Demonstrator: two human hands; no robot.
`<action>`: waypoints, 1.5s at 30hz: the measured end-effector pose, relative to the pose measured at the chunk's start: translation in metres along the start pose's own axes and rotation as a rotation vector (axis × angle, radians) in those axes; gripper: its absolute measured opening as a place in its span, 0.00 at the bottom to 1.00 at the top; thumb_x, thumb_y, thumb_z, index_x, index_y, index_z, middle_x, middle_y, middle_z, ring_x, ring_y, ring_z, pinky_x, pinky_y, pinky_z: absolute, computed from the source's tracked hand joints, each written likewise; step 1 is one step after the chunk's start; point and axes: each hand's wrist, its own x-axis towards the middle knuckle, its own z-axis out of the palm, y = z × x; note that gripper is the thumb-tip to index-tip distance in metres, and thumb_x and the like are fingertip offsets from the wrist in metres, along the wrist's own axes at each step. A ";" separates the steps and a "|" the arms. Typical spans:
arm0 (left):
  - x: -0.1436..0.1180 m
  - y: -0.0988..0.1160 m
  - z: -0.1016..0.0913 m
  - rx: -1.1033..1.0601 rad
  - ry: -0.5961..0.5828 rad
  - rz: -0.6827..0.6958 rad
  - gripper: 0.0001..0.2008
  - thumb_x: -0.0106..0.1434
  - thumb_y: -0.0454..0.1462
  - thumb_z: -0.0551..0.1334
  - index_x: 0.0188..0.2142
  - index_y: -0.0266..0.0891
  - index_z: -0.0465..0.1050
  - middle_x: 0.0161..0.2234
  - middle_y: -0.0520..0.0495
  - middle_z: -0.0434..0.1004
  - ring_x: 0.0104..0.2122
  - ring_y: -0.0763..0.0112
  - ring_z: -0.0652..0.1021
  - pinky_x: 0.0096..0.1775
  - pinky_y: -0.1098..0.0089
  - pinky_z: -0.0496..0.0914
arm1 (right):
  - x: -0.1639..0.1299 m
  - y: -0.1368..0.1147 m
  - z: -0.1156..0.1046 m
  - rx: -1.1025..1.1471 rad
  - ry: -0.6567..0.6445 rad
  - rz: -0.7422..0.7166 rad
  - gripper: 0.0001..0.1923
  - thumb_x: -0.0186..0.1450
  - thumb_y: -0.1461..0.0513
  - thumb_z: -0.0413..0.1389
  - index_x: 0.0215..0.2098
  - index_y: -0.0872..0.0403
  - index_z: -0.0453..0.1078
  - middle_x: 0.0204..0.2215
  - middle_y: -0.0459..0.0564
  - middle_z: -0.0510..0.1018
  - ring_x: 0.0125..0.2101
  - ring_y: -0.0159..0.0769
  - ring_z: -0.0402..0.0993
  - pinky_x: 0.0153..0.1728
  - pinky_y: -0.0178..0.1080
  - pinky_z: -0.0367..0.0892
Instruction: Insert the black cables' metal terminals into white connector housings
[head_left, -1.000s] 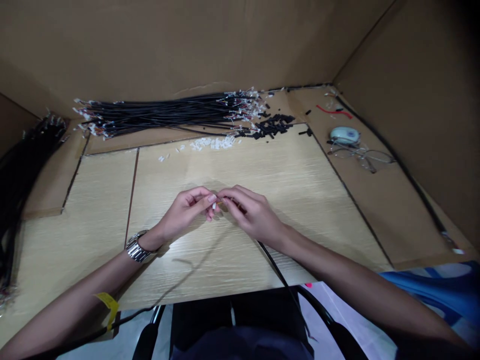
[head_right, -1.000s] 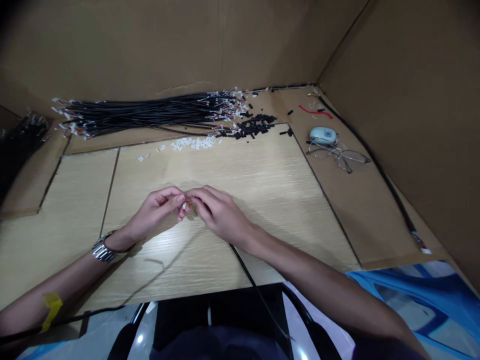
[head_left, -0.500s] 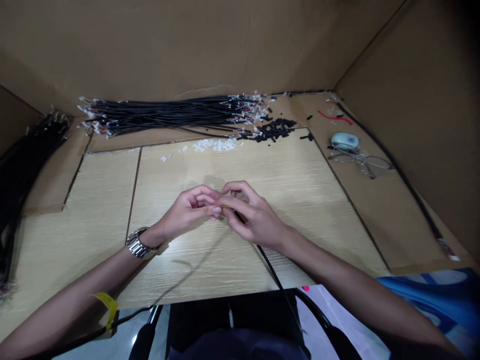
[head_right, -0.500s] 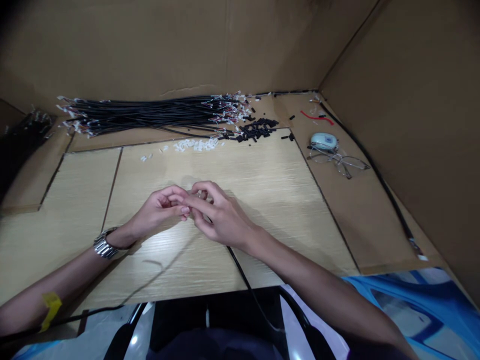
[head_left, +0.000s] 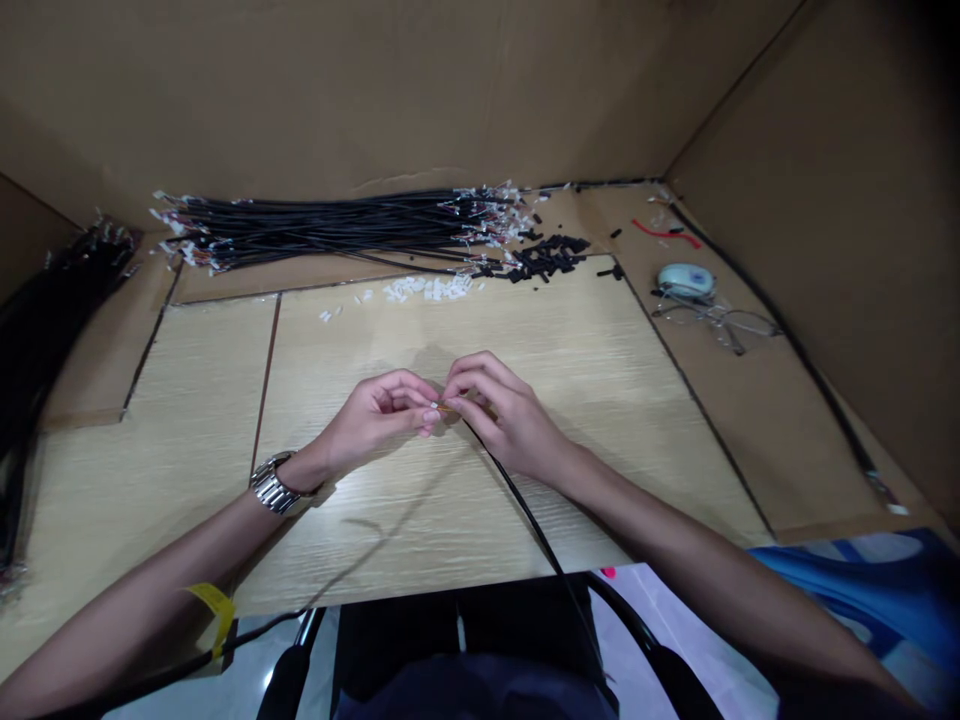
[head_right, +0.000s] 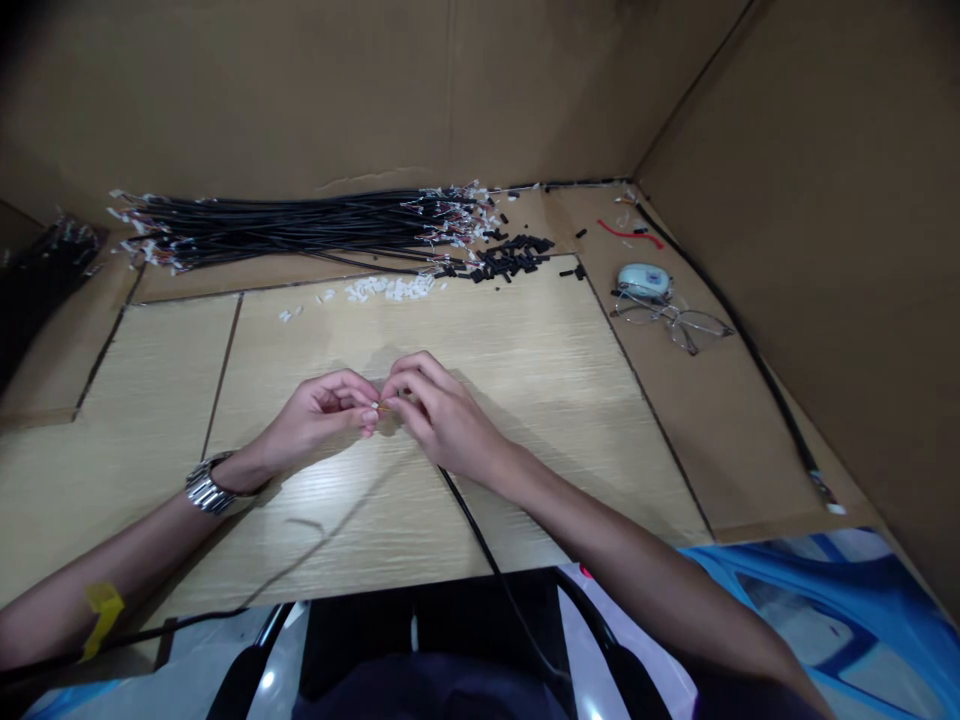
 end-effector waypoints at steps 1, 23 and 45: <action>0.000 0.000 0.000 0.012 0.005 0.003 0.09 0.58 0.36 0.71 0.36 0.34 0.75 0.28 0.51 0.79 0.26 0.76 0.77 0.33 0.73 0.73 | 0.000 0.000 0.000 -0.007 0.001 0.004 0.04 0.70 0.66 0.51 0.39 0.53 0.68 0.41 0.51 0.70 0.43 0.36 0.70 0.43 0.40 0.68; -0.004 -0.006 0.003 0.050 0.070 0.135 0.10 0.65 0.38 0.65 0.40 0.38 0.65 0.31 0.52 0.73 0.29 0.73 0.77 0.31 0.73 0.75 | -0.004 -0.003 0.008 0.598 -0.157 0.417 0.19 0.69 0.60 0.54 0.58 0.50 0.59 0.27 0.43 0.74 0.21 0.29 0.72 0.20 0.31 0.71; -0.010 -0.005 0.008 0.428 0.172 0.297 0.07 0.66 0.39 0.63 0.39 0.39 0.76 0.39 0.44 0.72 0.36 0.69 0.75 0.29 0.75 0.74 | 0.002 -0.003 0.010 0.926 -0.057 0.470 0.20 0.67 0.57 0.57 0.55 0.48 0.58 0.26 0.38 0.71 0.14 0.24 0.64 0.10 0.27 0.63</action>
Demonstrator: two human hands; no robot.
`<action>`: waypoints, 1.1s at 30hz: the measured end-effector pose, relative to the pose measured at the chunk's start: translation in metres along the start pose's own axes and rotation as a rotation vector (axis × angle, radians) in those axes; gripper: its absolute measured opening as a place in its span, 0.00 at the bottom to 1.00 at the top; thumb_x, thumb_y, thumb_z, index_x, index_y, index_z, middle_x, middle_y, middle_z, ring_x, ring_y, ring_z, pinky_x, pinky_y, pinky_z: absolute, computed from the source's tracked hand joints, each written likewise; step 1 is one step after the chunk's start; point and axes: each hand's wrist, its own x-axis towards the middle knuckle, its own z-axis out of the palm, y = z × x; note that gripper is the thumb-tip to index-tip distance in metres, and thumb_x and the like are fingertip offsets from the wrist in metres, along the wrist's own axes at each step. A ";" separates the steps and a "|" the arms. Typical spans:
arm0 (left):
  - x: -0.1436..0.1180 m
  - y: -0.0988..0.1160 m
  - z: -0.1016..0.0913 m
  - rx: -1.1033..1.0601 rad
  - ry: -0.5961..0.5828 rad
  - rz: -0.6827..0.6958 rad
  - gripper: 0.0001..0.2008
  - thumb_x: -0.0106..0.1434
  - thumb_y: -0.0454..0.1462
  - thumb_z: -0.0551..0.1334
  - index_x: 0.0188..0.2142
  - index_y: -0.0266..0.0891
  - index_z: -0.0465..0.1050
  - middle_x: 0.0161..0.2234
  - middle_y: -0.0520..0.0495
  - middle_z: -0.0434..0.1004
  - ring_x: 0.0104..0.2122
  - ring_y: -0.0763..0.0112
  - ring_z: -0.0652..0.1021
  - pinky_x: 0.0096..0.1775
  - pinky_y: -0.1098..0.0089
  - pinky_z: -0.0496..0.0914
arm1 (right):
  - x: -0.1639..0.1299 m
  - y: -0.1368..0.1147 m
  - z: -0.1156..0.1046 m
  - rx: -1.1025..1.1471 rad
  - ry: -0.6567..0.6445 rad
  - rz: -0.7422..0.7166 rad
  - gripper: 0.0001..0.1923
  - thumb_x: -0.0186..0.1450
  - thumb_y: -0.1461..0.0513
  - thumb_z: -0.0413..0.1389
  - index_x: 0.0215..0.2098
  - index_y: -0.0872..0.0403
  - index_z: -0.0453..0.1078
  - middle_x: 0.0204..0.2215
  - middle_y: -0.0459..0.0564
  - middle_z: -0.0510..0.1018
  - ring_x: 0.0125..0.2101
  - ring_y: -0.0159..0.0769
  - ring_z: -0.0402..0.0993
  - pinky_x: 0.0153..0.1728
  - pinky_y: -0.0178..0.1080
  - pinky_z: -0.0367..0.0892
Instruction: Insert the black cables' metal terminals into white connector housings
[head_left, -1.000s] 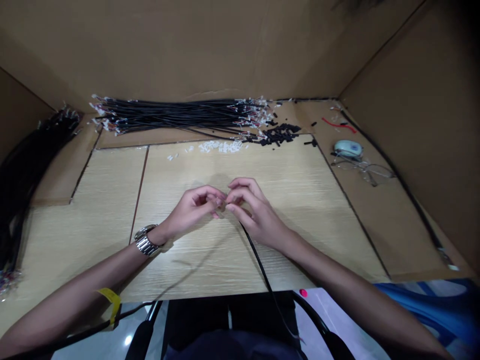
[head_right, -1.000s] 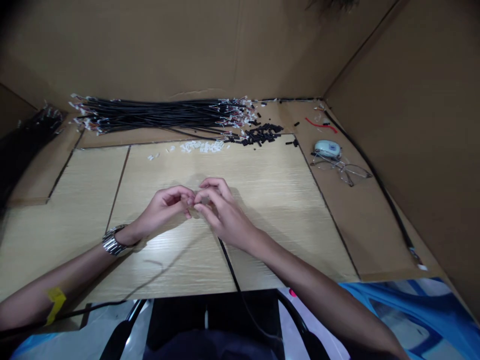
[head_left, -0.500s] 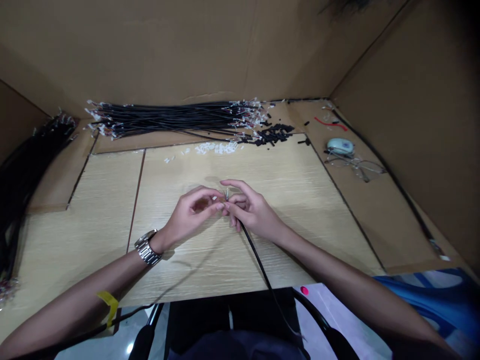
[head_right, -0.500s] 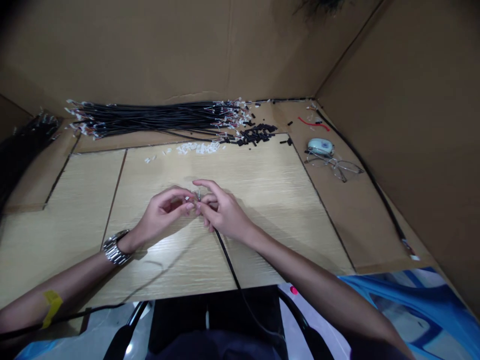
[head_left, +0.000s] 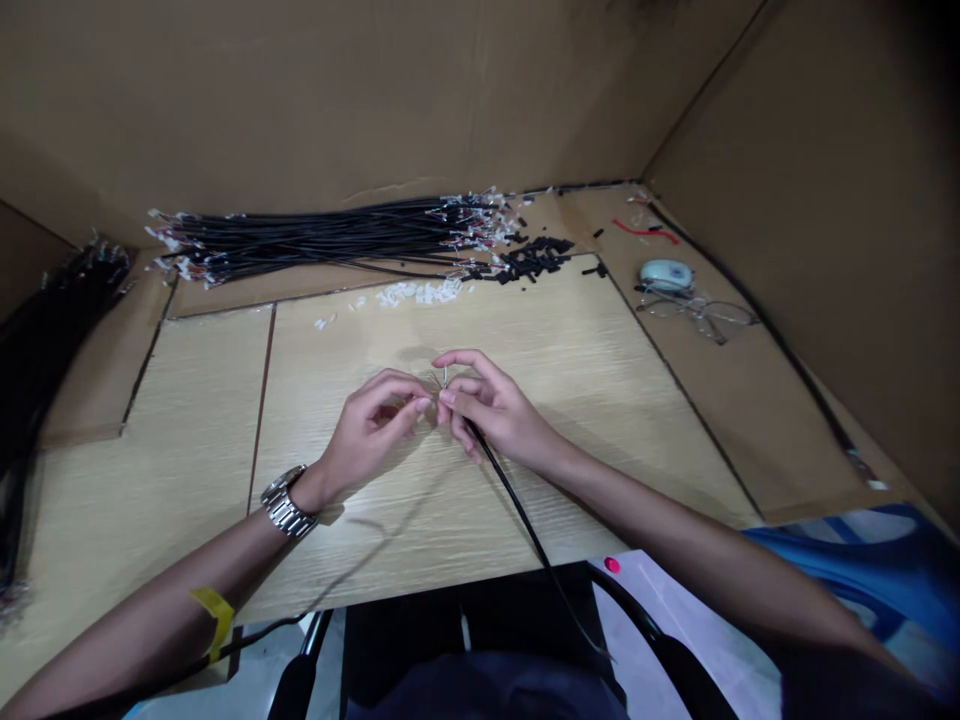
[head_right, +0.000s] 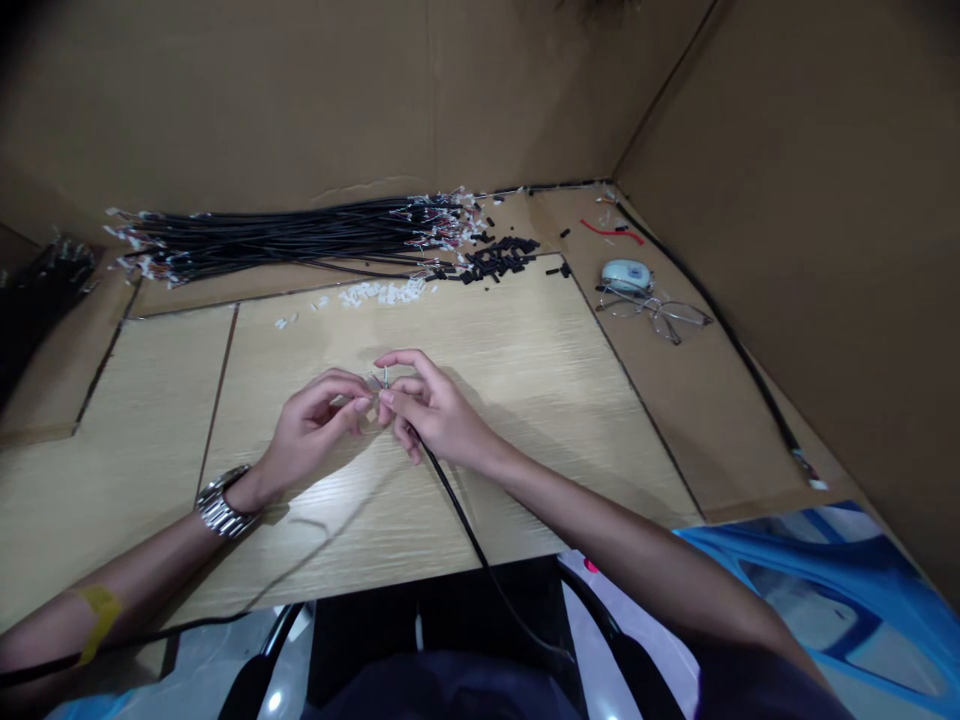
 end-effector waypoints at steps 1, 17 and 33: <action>0.000 -0.001 0.000 -0.011 0.003 0.000 0.07 0.66 0.39 0.63 0.39 0.39 0.76 0.39 0.44 0.72 0.36 0.69 0.75 0.29 0.75 0.74 | -0.001 0.000 0.001 0.005 -0.001 0.000 0.20 0.68 0.57 0.56 0.56 0.48 0.57 0.26 0.37 0.71 0.13 0.23 0.61 0.10 0.26 0.60; -0.002 0.000 -0.001 0.040 0.027 0.025 0.05 0.67 0.38 0.62 0.39 0.39 0.74 0.39 0.45 0.71 0.34 0.71 0.74 0.27 0.77 0.71 | -0.009 -0.003 0.010 -0.708 0.204 -0.325 0.08 0.70 0.62 0.52 0.42 0.52 0.73 0.29 0.44 0.75 0.28 0.30 0.70 0.33 0.34 0.66; -0.001 -0.003 -0.004 0.017 -0.025 -0.001 0.07 0.67 0.39 0.62 0.41 0.38 0.76 0.38 0.45 0.73 0.31 0.74 0.75 0.27 0.77 0.71 | -0.008 -0.003 0.005 -0.722 0.131 -0.221 0.05 0.70 0.60 0.51 0.38 0.52 0.64 0.28 0.42 0.70 0.27 0.29 0.65 0.31 0.33 0.60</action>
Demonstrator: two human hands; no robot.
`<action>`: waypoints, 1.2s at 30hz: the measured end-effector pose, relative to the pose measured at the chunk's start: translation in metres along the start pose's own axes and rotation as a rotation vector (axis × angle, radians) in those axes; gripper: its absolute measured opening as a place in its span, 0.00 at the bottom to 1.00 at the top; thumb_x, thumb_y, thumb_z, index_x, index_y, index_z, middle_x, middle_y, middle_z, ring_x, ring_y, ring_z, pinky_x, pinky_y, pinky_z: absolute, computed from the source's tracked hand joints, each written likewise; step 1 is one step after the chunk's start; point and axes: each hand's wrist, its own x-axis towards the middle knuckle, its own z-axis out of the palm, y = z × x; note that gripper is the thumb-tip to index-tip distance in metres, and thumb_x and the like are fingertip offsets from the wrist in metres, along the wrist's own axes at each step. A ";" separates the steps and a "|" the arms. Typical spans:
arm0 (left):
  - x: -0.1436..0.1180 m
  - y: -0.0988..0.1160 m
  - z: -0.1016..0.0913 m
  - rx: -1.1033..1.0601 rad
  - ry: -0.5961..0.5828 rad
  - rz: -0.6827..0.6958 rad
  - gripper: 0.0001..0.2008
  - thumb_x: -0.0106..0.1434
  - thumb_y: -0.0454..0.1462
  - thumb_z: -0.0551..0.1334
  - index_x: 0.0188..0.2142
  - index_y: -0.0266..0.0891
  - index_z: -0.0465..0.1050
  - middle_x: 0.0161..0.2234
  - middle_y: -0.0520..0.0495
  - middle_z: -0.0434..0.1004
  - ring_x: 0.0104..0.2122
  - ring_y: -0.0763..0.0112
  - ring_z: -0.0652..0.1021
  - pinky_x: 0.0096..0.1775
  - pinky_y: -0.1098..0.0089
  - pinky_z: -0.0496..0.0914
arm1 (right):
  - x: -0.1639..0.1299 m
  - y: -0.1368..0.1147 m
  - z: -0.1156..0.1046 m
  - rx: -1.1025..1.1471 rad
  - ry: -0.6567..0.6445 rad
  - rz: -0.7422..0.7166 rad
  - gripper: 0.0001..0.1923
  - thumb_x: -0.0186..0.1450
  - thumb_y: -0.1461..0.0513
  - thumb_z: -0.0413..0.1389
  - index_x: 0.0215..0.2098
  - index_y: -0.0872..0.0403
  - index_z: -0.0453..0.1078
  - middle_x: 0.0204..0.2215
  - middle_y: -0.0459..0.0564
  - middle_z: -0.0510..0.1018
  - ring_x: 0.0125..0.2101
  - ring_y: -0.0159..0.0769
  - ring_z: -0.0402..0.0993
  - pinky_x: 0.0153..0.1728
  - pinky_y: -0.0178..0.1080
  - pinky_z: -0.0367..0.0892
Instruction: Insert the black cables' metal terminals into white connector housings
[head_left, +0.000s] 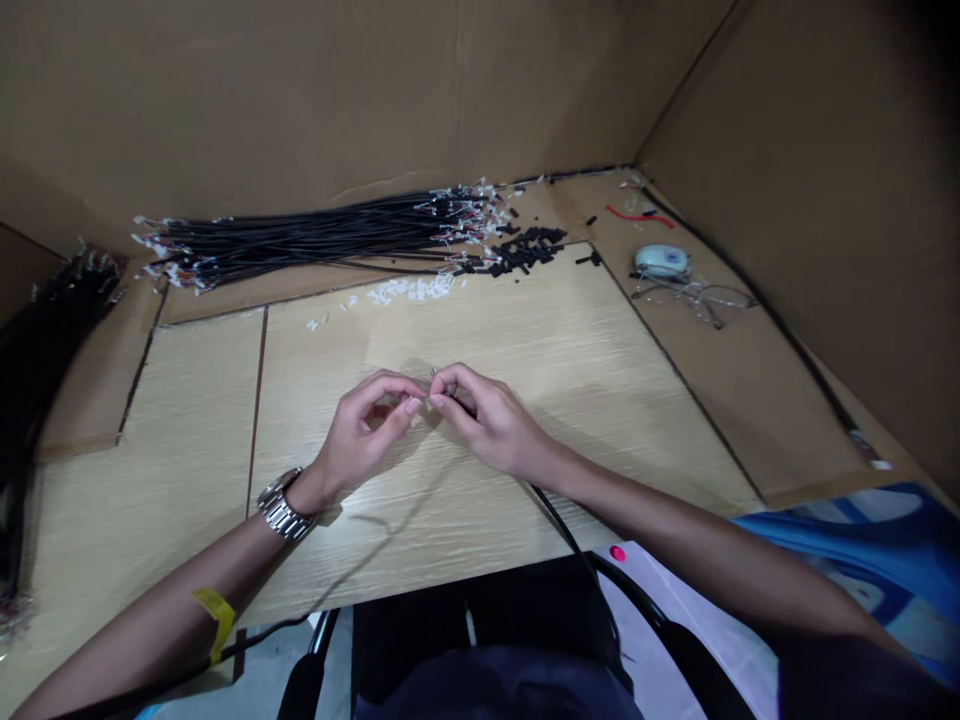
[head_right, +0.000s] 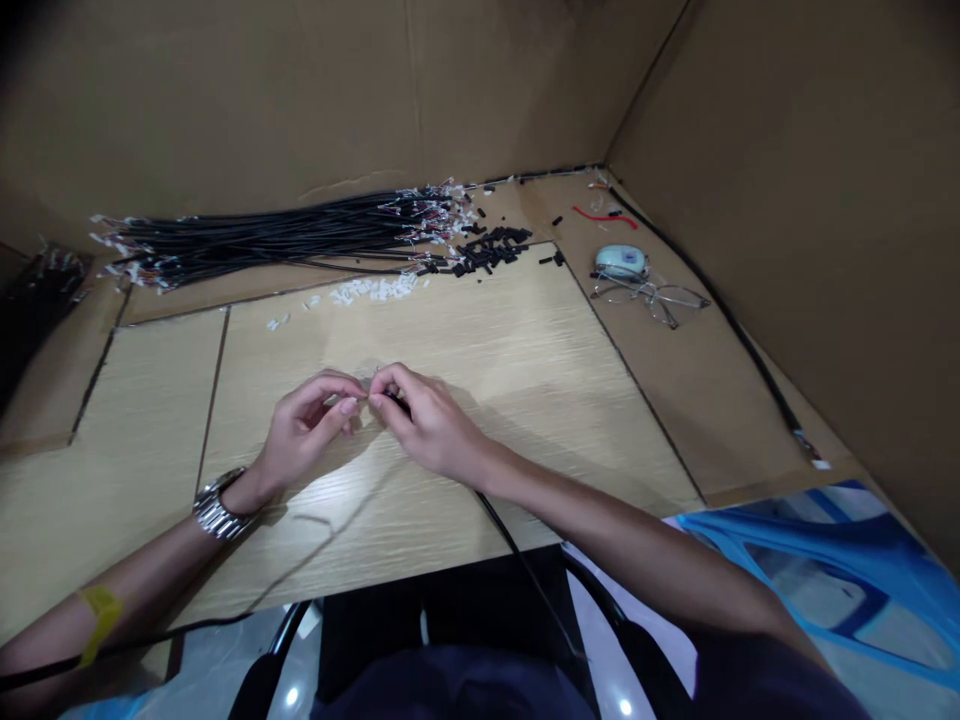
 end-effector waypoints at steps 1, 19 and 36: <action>0.000 0.000 -0.001 -0.020 -0.016 -0.026 0.08 0.67 0.39 0.62 0.41 0.38 0.76 0.37 0.46 0.74 0.29 0.75 0.74 0.27 0.77 0.71 | -0.001 0.000 -0.001 -0.041 0.005 -0.031 0.04 0.71 0.61 0.50 0.38 0.52 0.64 0.29 0.43 0.71 0.28 0.30 0.66 0.33 0.34 0.60; 0.003 0.003 -0.004 -0.056 -0.130 -0.104 0.09 0.66 0.40 0.63 0.38 0.36 0.76 0.31 0.47 0.75 0.26 0.76 0.72 0.29 0.76 0.70 | 0.000 0.003 -0.005 -0.093 -0.029 -0.181 0.03 0.71 0.63 0.50 0.40 0.54 0.64 0.32 0.45 0.74 0.34 0.31 0.71 0.38 0.34 0.63; 0.013 0.013 -0.016 -0.254 -0.277 -0.358 0.10 0.64 0.41 0.66 0.34 0.35 0.79 0.27 0.48 0.78 0.25 0.78 0.74 0.30 0.77 0.70 | -0.006 -0.002 -0.006 -0.239 -0.016 -0.249 0.04 0.73 0.63 0.45 0.41 0.54 0.61 0.35 0.49 0.70 0.34 0.34 0.68 0.36 0.37 0.64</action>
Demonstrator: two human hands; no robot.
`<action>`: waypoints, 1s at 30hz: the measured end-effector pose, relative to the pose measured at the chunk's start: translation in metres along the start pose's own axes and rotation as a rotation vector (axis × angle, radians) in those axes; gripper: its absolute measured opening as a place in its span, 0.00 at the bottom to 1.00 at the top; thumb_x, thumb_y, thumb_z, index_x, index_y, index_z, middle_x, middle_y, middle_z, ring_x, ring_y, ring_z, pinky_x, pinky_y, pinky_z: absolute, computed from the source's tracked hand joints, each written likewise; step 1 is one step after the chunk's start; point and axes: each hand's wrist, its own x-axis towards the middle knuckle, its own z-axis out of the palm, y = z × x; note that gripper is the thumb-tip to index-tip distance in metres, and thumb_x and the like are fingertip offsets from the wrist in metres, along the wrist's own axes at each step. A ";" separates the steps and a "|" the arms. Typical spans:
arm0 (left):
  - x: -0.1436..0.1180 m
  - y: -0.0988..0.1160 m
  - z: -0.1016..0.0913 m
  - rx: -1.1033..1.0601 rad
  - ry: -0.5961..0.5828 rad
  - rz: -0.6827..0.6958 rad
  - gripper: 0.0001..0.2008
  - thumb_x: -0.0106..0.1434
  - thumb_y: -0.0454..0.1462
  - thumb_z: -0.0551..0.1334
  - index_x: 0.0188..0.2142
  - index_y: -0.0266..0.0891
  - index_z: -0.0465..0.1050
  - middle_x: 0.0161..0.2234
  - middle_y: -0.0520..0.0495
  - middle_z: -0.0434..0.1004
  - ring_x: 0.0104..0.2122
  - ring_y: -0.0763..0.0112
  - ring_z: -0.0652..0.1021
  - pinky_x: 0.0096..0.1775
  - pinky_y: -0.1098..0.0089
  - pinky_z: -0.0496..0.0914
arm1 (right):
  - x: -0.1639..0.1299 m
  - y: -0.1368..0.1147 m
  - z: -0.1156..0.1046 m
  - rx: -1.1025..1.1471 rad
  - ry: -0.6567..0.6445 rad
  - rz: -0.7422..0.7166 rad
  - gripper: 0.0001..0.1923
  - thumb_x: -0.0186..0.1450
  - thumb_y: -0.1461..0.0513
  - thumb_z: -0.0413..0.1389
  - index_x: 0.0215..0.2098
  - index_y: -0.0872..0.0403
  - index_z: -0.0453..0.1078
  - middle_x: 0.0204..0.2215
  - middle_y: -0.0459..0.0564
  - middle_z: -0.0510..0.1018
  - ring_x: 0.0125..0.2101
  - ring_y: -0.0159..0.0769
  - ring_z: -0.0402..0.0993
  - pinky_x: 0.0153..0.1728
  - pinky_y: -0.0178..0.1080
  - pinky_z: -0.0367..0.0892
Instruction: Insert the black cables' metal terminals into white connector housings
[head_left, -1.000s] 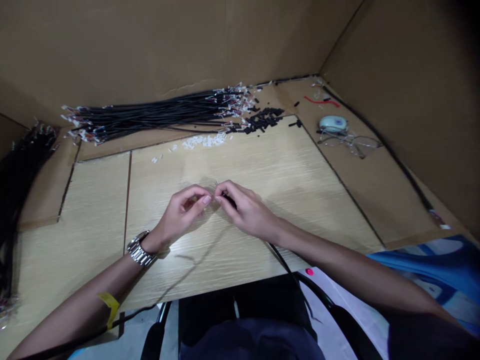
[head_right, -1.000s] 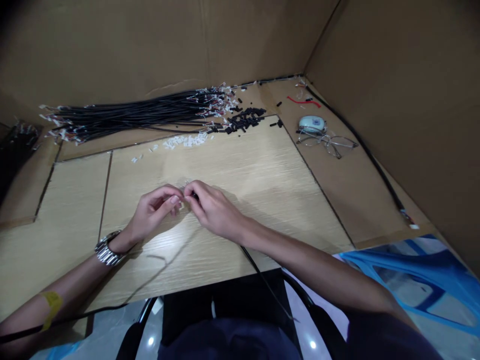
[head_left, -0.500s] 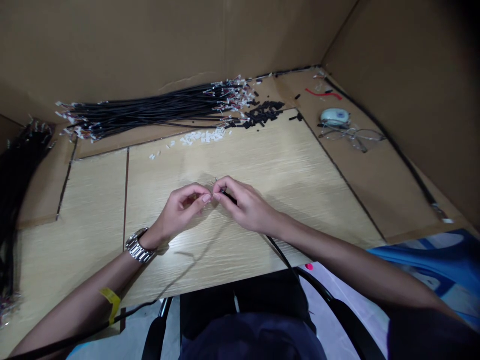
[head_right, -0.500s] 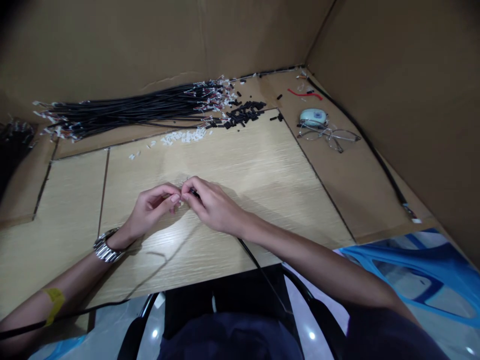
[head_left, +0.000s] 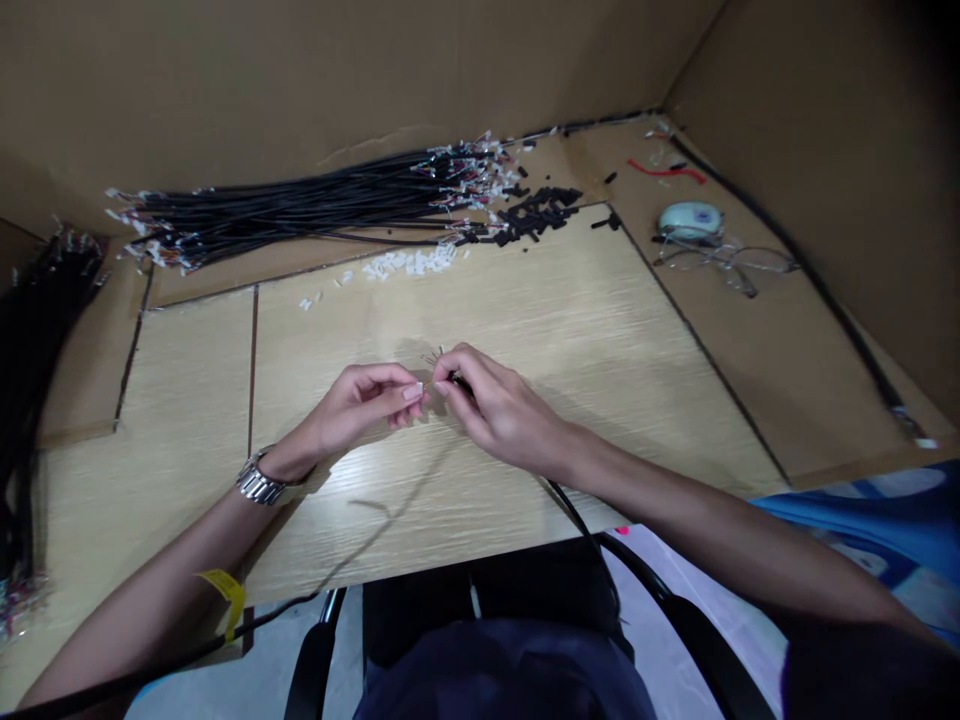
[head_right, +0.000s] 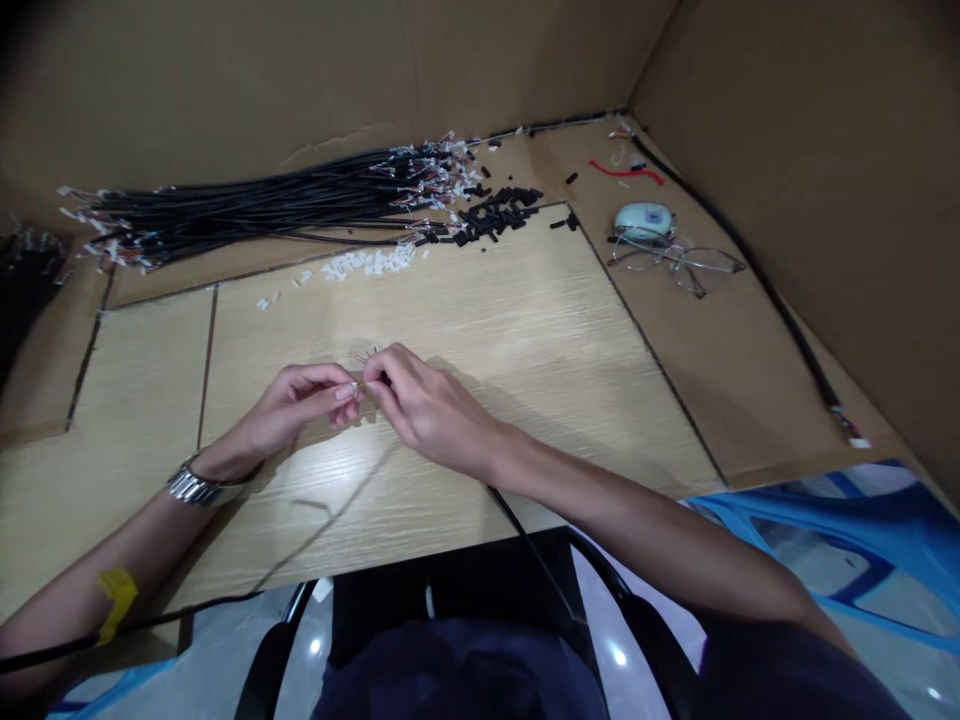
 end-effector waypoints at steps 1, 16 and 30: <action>0.000 0.001 -0.001 -0.026 -0.016 -0.012 0.09 0.64 0.40 0.66 0.33 0.35 0.79 0.27 0.48 0.79 0.25 0.78 0.74 0.30 0.77 0.70 | 0.000 -0.001 -0.001 -0.006 0.003 -0.005 0.04 0.73 0.64 0.45 0.41 0.53 0.61 0.36 0.50 0.70 0.35 0.34 0.68 0.36 0.38 0.64; -0.002 -0.005 -0.005 -0.153 -0.060 -0.022 0.07 0.63 0.40 0.67 0.35 0.40 0.82 0.26 0.48 0.79 0.25 0.76 0.74 0.29 0.75 0.69 | -0.004 -0.008 0.001 -0.007 0.077 -0.025 0.03 0.71 0.67 0.47 0.41 0.52 0.58 0.37 0.49 0.70 0.34 0.33 0.69 0.31 0.36 0.65; -0.003 -0.006 -0.005 -0.148 -0.057 -0.014 0.06 0.65 0.39 0.66 0.36 0.41 0.82 0.27 0.49 0.79 0.26 0.77 0.74 0.29 0.77 0.69 | -0.008 -0.006 0.003 -0.139 0.036 -0.031 0.04 0.72 0.65 0.46 0.44 0.51 0.59 0.40 0.50 0.70 0.34 0.35 0.71 0.31 0.38 0.67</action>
